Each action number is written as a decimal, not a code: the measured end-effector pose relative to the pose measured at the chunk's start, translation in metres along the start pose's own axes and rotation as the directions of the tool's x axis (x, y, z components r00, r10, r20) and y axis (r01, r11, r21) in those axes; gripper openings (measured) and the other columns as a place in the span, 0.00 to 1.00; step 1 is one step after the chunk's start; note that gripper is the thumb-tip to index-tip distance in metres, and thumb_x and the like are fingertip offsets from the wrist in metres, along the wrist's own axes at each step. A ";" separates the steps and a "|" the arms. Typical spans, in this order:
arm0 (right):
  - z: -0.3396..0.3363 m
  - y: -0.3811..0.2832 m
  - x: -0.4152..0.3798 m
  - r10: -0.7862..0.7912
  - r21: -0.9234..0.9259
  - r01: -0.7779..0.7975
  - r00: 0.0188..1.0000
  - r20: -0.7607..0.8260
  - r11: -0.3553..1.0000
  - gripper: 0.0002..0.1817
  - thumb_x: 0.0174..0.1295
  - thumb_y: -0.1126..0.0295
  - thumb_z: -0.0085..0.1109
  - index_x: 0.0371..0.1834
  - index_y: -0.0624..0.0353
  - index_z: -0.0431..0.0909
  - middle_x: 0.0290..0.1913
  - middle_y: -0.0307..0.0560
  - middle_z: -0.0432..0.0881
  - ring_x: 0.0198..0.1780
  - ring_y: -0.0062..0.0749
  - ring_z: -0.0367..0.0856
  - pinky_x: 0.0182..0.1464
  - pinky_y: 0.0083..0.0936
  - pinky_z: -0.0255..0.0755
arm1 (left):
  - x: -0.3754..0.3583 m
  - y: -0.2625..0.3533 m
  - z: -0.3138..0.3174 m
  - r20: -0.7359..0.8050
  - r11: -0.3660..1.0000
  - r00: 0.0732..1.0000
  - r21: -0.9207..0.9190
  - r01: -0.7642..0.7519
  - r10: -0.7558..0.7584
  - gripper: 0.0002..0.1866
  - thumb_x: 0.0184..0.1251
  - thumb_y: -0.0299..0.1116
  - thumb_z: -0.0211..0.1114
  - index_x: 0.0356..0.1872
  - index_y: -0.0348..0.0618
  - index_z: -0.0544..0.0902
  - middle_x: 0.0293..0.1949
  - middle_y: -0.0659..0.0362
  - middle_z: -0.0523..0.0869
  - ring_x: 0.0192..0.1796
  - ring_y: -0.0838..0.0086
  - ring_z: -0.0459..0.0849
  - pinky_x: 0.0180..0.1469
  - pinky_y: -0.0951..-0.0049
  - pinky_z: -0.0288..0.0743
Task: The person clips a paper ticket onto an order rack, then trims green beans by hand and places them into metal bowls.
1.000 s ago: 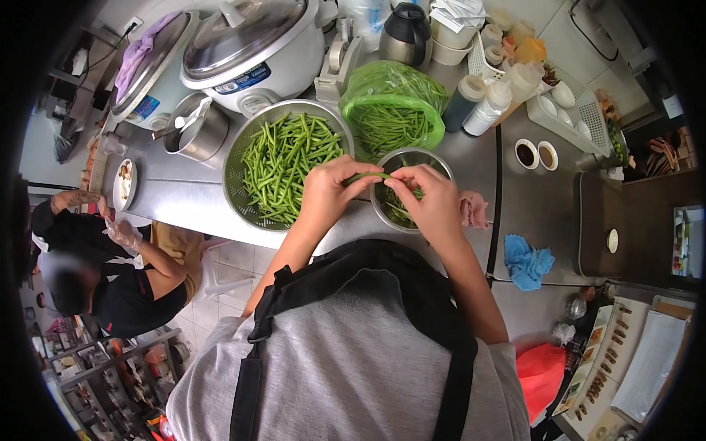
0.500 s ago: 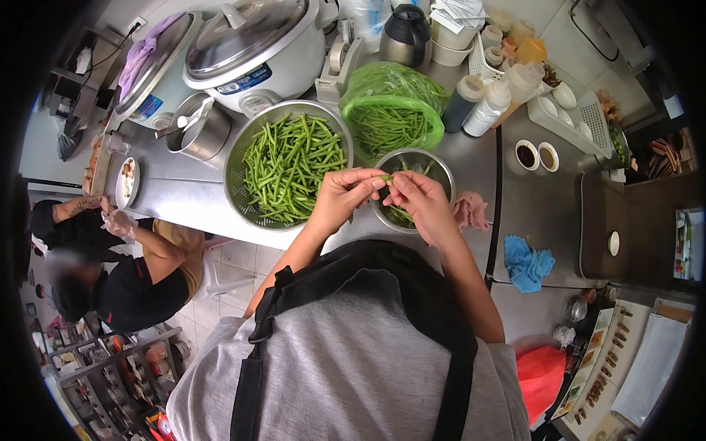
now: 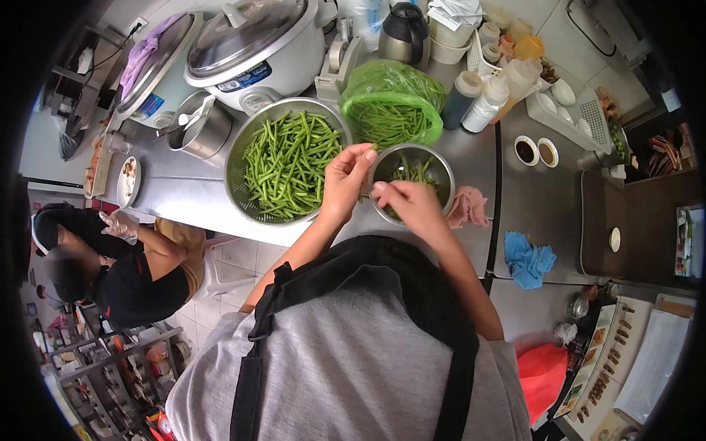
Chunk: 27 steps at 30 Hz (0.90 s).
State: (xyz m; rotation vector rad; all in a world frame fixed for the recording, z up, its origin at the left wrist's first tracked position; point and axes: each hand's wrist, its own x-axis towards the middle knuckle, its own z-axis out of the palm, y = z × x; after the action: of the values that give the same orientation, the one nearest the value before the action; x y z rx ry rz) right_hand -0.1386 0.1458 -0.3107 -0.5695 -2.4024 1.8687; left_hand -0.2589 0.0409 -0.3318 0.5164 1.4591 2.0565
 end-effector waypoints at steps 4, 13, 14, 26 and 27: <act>0.023 0.000 0.002 0.012 0.424 -0.108 0.975 0.223 0.899 0.19 0.73 0.56 0.51 0.36 0.63 0.79 0.26 0.35 0.76 0.29 0.17 0.73 0.35 0.17 0.70 | -0.005 0.005 0.005 0.007 0.995 0.999 -0.080 0.053 -0.052 0.09 0.71 0.32 0.63 0.46 0.40 0.81 0.24 0.70 0.76 0.25 0.89 0.69 0.27 0.86 0.62; 0.025 0.003 0.001 -0.048 0.370 0.025 0.997 0.053 0.929 0.14 0.71 0.62 0.54 0.37 0.63 0.81 0.25 0.33 0.75 0.28 0.15 0.69 0.34 0.14 0.67 | -0.006 -0.003 -0.024 -0.090 0.960 0.983 0.244 -0.136 0.162 0.15 0.71 0.26 0.56 0.57 0.42 0.73 0.25 0.67 0.74 0.25 0.87 0.71 0.26 0.85 0.63; 0.025 -0.001 -0.001 -0.052 0.323 0.034 0.998 0.048 0.946 0.13 0.70 0.63 0.55 0.38 0.63 0.81 0.26 0.34 0.76 0.28 0.15 0.70 0.34 0.14 0.67 | -0.006 -0.005 -0.025 -0.076 0.965 0.990 0.242 -0.099 0.121 0.15 0.72 0.26 0.55 0.57 0.42 0.73 0.25 0.67 0.74 0.25 0.87 0.71 0.26 0.84 0.63; 0.022 -0.011 -0.002 -0.267 0.217 0.299 0.949 -0.165 0.929 0.08 0.70 0.70 0.52 0.36 0.63 0.77 0.30 0.37 0.76 0.28 0.14 0.72 0.32 0.14 0.67 | -0.007 0.006 -0.002 0.232 0.935 0.907 0.062 0.348 -0.353 0.15 0.76 0.30 0.49 0.60 0.39 0.71 0.29 0.64 0.78 0.23 0.83 0.75 0.26 0.83 0.71; 0.018 -0.007 -0.001 -0.263 0.247 0.305 0.946 -0.191 0.920 0.08 0.70 0.70 0.50 0.35 0.63 0.76 0.29 0.37 0.76 0.28 0.14 0.72 0.31 0.13 0.66 | 0.009 -0.002 -0.006 0.246 0.964 0.932 0.096 0.249 -0.266 0.14 0.76 0.29 0.48 0.58 0.39 0.72 0.27 0.63 0.78 0.22 0.82 0.75 0.25 0.83 0.72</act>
State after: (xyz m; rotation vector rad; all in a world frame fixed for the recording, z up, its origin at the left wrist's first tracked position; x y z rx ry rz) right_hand -0.1440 0.1273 -0.3083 -0.3095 -1.9599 1.9021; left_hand -0.2695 0.0426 -0.3354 0.5616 1.3601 1.6758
